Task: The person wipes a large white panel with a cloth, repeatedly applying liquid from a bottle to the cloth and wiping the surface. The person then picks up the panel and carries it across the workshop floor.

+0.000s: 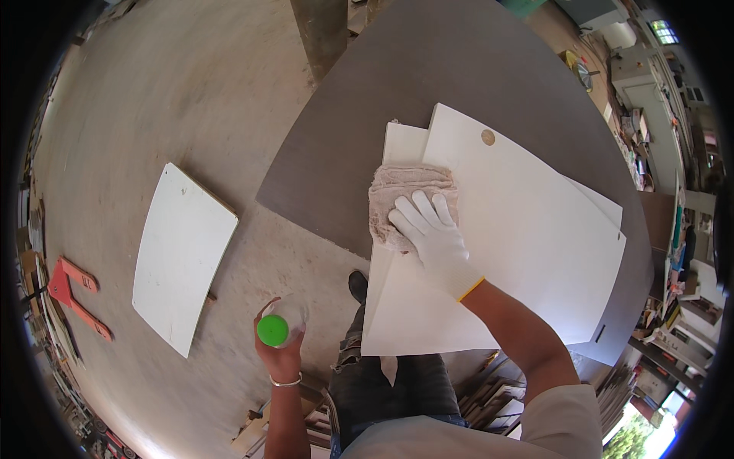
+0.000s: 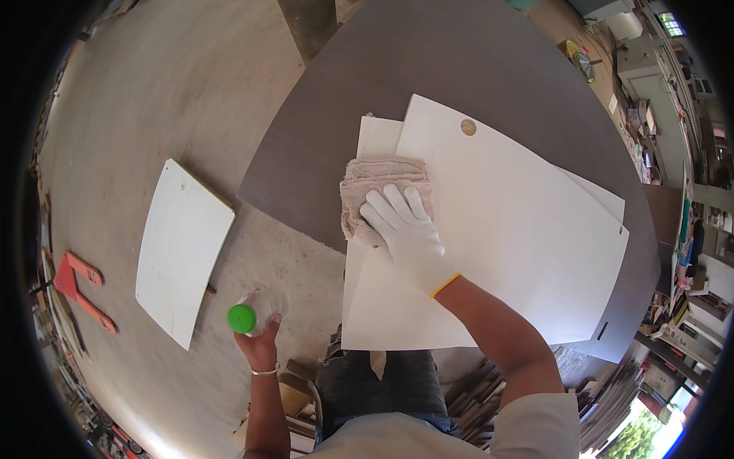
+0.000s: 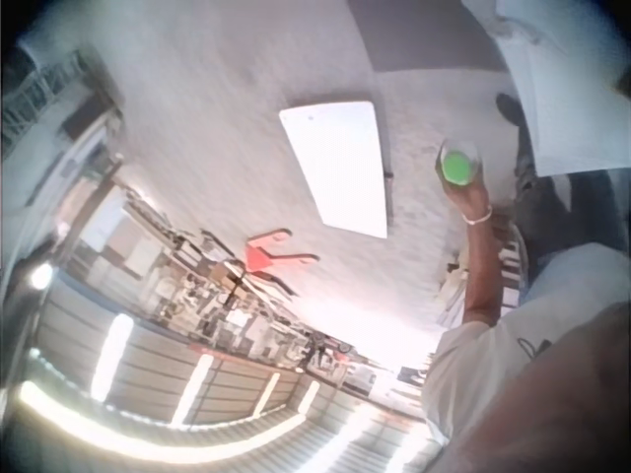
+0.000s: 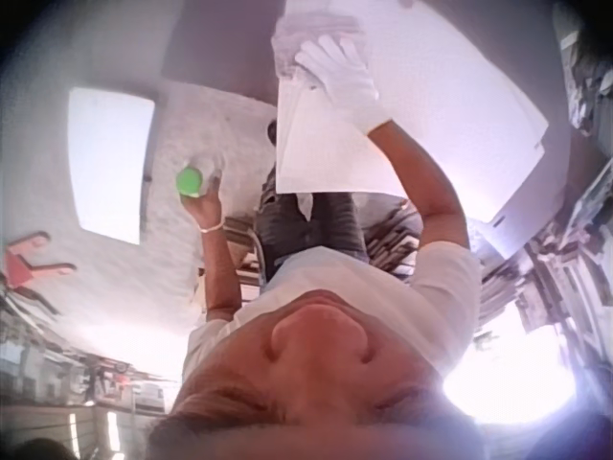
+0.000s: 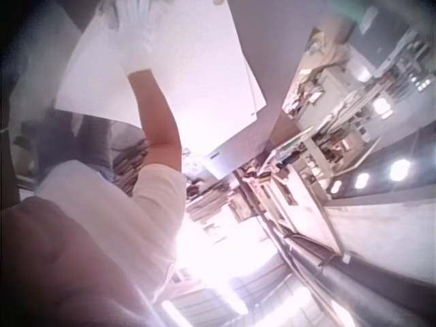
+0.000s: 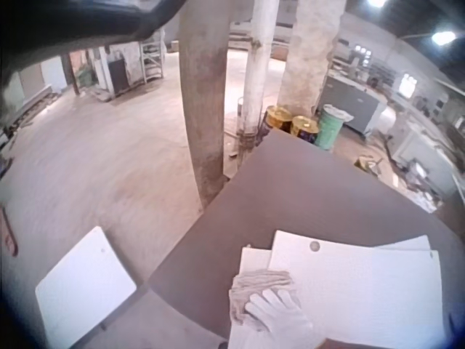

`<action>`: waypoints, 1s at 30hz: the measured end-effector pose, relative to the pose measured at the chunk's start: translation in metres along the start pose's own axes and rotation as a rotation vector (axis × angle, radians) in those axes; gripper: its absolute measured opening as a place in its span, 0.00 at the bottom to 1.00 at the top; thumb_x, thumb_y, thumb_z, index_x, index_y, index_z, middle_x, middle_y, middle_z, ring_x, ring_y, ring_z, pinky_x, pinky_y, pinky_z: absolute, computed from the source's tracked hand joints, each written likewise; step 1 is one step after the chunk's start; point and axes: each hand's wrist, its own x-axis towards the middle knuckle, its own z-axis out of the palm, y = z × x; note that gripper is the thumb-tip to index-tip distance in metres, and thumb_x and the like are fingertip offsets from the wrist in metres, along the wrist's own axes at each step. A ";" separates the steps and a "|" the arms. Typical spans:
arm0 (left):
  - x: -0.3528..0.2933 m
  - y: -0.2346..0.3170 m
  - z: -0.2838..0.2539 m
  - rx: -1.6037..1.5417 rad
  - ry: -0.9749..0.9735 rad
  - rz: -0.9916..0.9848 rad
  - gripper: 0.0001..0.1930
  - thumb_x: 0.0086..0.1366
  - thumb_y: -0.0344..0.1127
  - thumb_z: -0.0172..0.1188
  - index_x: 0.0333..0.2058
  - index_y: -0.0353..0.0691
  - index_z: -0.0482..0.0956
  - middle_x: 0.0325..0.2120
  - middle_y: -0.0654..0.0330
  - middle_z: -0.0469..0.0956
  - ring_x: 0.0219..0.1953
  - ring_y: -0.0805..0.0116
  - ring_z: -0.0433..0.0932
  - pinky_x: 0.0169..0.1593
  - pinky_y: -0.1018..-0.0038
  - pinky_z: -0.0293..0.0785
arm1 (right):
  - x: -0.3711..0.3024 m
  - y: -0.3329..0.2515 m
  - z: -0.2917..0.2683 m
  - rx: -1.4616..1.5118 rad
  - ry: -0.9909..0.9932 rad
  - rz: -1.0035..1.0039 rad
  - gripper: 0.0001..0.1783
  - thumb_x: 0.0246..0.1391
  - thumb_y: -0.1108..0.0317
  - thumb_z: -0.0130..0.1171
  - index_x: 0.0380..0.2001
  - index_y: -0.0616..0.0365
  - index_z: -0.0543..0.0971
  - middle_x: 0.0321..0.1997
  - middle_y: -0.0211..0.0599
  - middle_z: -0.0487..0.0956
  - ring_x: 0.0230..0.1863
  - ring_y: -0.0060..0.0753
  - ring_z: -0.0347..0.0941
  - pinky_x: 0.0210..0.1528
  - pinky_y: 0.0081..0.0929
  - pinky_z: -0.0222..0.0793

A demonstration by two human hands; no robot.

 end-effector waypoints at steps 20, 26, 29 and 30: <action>0.058 0.069 0.072 -0.098 0.089 0.238 0.34 0.55 0.23 0.72 0.61 0.31 0.72 0.57 0.53 0.78 0.61 0.59 0.75 0.65 0.62 0.71 | 0.095 0.132 -0.014 -0.010 0.135 0.259 0.17 0.59 0.63 0.56 0.51 0.49 0.76 0.52 0.31 0.72 0.55 0.49 0.63 0.60 0.44 0.65; 0.139 0.095 0.140 -0.217 0.073 0.301 0.32 0.57 0.26 0.73 0.60 0.30 0.74 0.57 0.51 0.78 0.60 0.59 0.76 0.65 0.63 0.71 | 0.094 0.137 -0.024 0.090 0.107 0.234 0.17 0.58 0.64 0.58 0.51 0.50 0.76 0.53 0.31 0.72 0.55 0.49 0.63 0.61 0.41 0.65; 0.162 0.097 0.159 -0.268 0.020 0.320 0.31 0.59 0.27 0.73 0.61 0.29 0.73 0.57 0.51 0.78 0.60 0.59 0.75 0.65 0.63 0.71 | 0.076 0.111 -0.031 0.078 0.070 0.183 0.21 0.53 0.67 0.59 0.52 0.51 0.75 0.52 0.35 0.71 0.54 0.49 0.64 0.59 0.41 0.66; 0.165 0.097 0.157 -0.271 0.022 0.334 0.31 0.59 0.27 0.73 0.61 0.29 0.73 0.57 0.51 0.78 0.60 0.59 0.75 0.65 0.63 0.70 | 0.063 0.088 -0.029 0.169 0.028 0.132 0.19 0.52 0.67 0.59 0.49 0.52 0.75 0.51 0.36 0.72 0.53 0.49 0.65 0.59 0.41 0.66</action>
